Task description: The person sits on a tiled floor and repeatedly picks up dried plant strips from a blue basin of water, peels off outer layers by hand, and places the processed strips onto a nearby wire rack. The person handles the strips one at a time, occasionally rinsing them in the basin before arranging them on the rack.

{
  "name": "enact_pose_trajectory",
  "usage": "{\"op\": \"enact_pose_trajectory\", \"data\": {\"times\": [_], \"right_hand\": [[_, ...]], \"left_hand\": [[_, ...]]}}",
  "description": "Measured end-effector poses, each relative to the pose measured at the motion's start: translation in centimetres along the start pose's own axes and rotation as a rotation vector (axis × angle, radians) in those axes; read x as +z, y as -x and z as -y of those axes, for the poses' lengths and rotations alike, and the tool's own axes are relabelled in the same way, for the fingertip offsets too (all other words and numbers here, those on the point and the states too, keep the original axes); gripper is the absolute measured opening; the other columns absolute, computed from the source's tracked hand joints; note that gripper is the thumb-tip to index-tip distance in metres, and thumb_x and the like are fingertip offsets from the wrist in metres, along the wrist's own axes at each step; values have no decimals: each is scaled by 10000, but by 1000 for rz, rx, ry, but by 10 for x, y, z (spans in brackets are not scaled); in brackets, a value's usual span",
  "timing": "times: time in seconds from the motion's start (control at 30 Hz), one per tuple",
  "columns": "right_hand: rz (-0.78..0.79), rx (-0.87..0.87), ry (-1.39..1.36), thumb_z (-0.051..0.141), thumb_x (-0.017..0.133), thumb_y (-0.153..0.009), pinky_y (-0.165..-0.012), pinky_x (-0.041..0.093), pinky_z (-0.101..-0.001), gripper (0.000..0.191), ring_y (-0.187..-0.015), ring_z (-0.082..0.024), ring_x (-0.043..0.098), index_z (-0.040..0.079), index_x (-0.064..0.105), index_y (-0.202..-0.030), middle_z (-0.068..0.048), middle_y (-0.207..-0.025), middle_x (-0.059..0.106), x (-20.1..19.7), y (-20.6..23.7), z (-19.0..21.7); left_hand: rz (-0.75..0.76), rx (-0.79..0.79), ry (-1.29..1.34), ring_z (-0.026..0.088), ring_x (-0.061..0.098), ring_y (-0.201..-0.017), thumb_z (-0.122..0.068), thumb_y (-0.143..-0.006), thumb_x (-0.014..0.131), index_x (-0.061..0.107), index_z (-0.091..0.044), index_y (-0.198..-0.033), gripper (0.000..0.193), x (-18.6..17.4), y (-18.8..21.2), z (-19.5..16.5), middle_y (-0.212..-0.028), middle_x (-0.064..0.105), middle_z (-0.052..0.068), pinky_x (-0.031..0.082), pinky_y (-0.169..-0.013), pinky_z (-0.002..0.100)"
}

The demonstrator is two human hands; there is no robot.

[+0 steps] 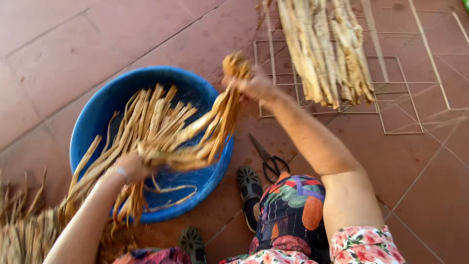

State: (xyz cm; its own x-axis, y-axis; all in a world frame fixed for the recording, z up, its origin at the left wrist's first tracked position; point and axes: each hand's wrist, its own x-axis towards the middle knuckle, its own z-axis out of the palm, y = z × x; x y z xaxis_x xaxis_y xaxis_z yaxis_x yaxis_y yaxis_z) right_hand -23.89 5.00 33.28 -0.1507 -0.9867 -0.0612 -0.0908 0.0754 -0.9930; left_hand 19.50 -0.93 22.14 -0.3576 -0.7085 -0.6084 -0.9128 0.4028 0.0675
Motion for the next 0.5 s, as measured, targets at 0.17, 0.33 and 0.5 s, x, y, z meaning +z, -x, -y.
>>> {"op": "enact_pose_trajectory", "data": {"times": [0.17,0.33,0.5], "right_hand": [[96,186,-99,259,789,-853,-451,570,-269,240,-602,-107,683,119,755,-1045,-15,-840,736,0,14,-38],[-464,-376,-199,266,711,-1051,-728,618,-260,204,-829,-124,690,76,701,-1123,-77,-981,713,-115,28,-13],[-842,-707,-471,321,748,-991,-725,685,-394,415,-870,-231,754,22,588,-1231,-146,-1083,709,-243,45,20]], "left_hand": [[338,-57,-480,247,767,-1062,-512,-733,840,773,-135,-1155,569,-36,-16,18,-1136,782,106,603,-972,341],[-607,-98,-28,374,748,-789,-465,-951,794,772,59,-944,525,-260,-60,-77,-857,743,286,614,-736,483],[-1336,1216,180,274,714,-899,-67,-923,903,698,19,-1113,292,-358,-38,-221,-1043,731,160,598,-763,361]]}}
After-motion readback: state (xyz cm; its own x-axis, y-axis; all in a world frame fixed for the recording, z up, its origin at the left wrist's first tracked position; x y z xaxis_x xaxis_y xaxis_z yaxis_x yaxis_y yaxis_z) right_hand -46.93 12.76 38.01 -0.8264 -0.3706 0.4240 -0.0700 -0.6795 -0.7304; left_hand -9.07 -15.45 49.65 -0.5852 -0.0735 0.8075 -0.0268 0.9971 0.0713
